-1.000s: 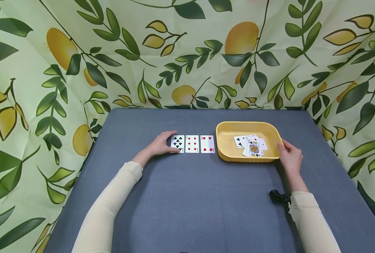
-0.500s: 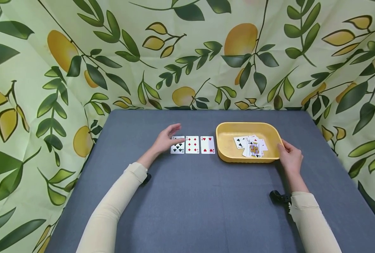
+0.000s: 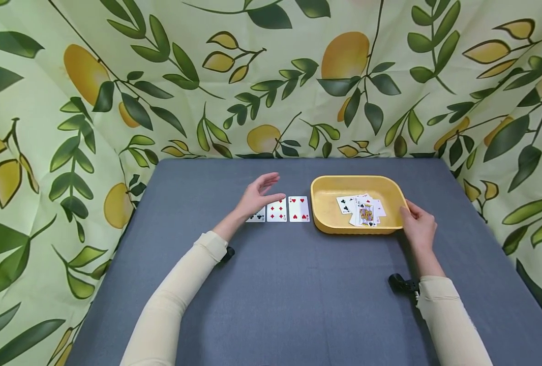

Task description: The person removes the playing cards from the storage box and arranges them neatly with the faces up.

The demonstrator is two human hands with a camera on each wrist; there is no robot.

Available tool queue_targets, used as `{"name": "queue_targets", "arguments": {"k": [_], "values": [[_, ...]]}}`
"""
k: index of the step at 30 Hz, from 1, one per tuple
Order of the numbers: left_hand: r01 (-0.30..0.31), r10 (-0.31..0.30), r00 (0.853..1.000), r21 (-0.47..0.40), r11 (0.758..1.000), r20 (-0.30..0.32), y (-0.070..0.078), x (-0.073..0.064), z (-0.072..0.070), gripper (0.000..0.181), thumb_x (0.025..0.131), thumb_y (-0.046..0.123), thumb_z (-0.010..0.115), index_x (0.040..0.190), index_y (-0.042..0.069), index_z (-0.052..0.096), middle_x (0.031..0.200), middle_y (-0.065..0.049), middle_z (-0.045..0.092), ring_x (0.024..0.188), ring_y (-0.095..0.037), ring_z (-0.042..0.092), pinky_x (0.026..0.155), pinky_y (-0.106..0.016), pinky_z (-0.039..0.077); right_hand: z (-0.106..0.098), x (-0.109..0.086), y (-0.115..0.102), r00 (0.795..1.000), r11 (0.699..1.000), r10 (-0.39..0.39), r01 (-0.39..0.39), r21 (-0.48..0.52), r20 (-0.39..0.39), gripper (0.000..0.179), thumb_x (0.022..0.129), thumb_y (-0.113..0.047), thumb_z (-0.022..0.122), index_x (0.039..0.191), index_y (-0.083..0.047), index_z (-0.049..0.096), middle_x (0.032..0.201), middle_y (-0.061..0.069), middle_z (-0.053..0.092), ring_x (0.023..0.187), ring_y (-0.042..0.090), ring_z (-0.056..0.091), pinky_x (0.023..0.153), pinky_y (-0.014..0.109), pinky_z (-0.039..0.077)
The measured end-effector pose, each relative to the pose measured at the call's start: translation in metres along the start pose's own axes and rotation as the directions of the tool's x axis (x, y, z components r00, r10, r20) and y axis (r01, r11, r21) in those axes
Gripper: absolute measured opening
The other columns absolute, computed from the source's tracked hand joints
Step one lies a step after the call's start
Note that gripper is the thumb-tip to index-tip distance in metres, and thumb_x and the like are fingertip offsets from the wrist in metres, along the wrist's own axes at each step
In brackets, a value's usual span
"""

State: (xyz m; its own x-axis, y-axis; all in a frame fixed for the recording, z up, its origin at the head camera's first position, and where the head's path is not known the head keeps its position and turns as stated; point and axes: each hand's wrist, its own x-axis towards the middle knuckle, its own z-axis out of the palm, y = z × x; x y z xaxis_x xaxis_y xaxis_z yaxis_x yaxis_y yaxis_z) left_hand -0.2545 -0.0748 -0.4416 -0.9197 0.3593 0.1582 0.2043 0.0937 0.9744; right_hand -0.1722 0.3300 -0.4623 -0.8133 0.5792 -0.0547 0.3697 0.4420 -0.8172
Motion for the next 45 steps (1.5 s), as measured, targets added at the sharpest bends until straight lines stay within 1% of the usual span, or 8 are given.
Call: {"name": "queue_targets", "arguments": {"k": [3, 10, 13, 22, 27, 35, 43, 45], "values": [[0.004, -0.005, 0.999, 0.009, 1.000, 0.038, 0.005, 0.005, 0.011, 0.066, 0.084, 0.006, 0.077, 0.142, 0.001, 0.046, 0.140, -0.018, 0.051, 0.133, -0.026, 0.045, 0.112, -0.030, 0.031, -0.002, 0.000, 0.000, 1.000, 1.000, 0.000, 0.000, -0.004, 0.000, 0.047, 0.097, -0.038, 0.051, 0.137, -0.016, 0.056, 0.126, 0.012, 0.063, 0.078, -0.012, 0.052, 0.063, 0.005, 0.042], [0.004, -0.008, 0.991, 0.026, 1.000, 0.136, 0.045, 0.007, 0.038, 0.065, 0.085, 0.005, 0.075, 0.141, -0.003, 0.045, 0.140, -0.019, 0.051, 0.133, -0.028, 0.045, 0.112, -0.033, 0.032, -0.003, 0.000, -0.002, 1.000, 1.000, -0.012, 0.012, -0.009, -0.006, 0.046, 0.097, -0.036, 0.051, 0.137, -0.014, 0.057, 0.126, 0.012, 0.063, 0.083, -0.008, 0.057, 0.064, 0.005, 0.042], [0.000, -0.009, 0.983, 0.049, 0.999, 0.181, 0.050, 0.012, 0.051, 0.065, 0.085, 0.007, 0.075, 0.141, -0.003, 0.044, 0.141, -0.021, 0.049, 0.133, -0.029, 0.044, 0.113, -0.034, 0.031, -0.001, 0.000, -0.002, 1.000, 1.000, -0.010, 0.010, -0.011, -0.004, 0.046, 0.097, -0.035, 0.051, 0.138, -0.013, 0.056, 0.126, 0.012, 0.063, 0.088, -0.002, 0.060, 0.064, 0.005, 0.042], [-0.049, 0.021, 0.961, 0.096, 0.994, 0.275, 0.032, 0.042, 0.104, 0.067, 0.083, 0.012, 0.079, 0.140, 0.000, 0.047, 0.143, -0.014, 0.049, 0.132, -0.016, 0.045, 0.108, -0.018, 0.032, 0.001, 0.001, -0.001, 0.999, 0.999, -0.032, 0.032, -0.018, -0.010, 0.045, 0.098, -0.034, 0.050, 0.137, -0.012, 0.057, 0.126, 0.012, 0.063, 0.109, 0.020, 0.063, 0.067, 0.006, 0.044], [-0.132, 0.050, 0.924, 0.194, 0.972, 0.380, 0.032, 0.056, 0.128, 0.070, 0.082, 0.014, 0.080, 0.140, -0.004, 0.046, 0.143, -0.016, 0.049, 0.132, -0.018, 0.045, 0.108, -0.015, 0.029, 0.001, 0.000, 0.000, 0.999, 0.999, -0.047, 0.047, -0.014, -0.018, 0.044, 0.098, -0.033, 0.051, 0.136, -0.011, 0.058, 0.124, 0.013, 0.064, 0.108, 0.021, 0.063, 0.065, 0.005, 0.042], [-0.302, 0.021, 0.851, 0.457, 0.837, 0.525, 0.029, 0.075, 0.162, 0.074, 0.082, 0.029, 0.079, 0.143, 0.003, 0.045, 0.143, -0.008, 0.051, 0.131, -0.017, 0.046, 0.108, -0.019, 0.031, -0.001, 0.002, 0.001, 0.998, 0.999, -0.052, 0.052, -0.001, -0.025, 0.043, 0.098, -0.032, 0.053, 0.135, -0.012, 0.060, 0.122, 0.012, 0.065, 0.103, 0.016, 0.064, 0.066, 0.005, 0.043], [-0.428, -0.086, 0.757, 0.592, 0.683, 0.647, 0.015, 0.087, 0.192, 0.080, 0.082, 0.028, 0.079, 0.144, -0.003, 0.039, 0.145, -0.014, 0.047, 0.136, -0.024, 0.040, 0.113, -0.020, 0.024, -0.001, 0.002, 0.003, 0.999, 0.999, -0.050, 0.050, 0.016, -0.019, 0.043, 0.098, -0.031, 0.053, 0.135, -0.011, 0.059, 0.122, 0.013, 0.065, 0.098, 0.012, 0.065, 0.066, 0.005, 0.044], [-0.449, -0.100, 0.743, 0.603, 0.659, 0.662, 0.012, 0.088, 0.196, 0.079, 0.083, 0.027, 0.079, 0.144, -0.004, 0.040, 0.144, -0.015, 0.047, 0.135, -0.025, 0.041, 0.113, -0.021, 0.024, -0.002, 0.002, 0.005, 0.999, 0.999, -0.049, 0.049, 0.013, -0.020, 0.043, 0.098, -0.031, 0.052, 0.135, -0.010, 0.059, 0.122, 0.013, 0.065, 0.098, 0.012, 0.064, 0.066, 0.005, 0.044]]}}
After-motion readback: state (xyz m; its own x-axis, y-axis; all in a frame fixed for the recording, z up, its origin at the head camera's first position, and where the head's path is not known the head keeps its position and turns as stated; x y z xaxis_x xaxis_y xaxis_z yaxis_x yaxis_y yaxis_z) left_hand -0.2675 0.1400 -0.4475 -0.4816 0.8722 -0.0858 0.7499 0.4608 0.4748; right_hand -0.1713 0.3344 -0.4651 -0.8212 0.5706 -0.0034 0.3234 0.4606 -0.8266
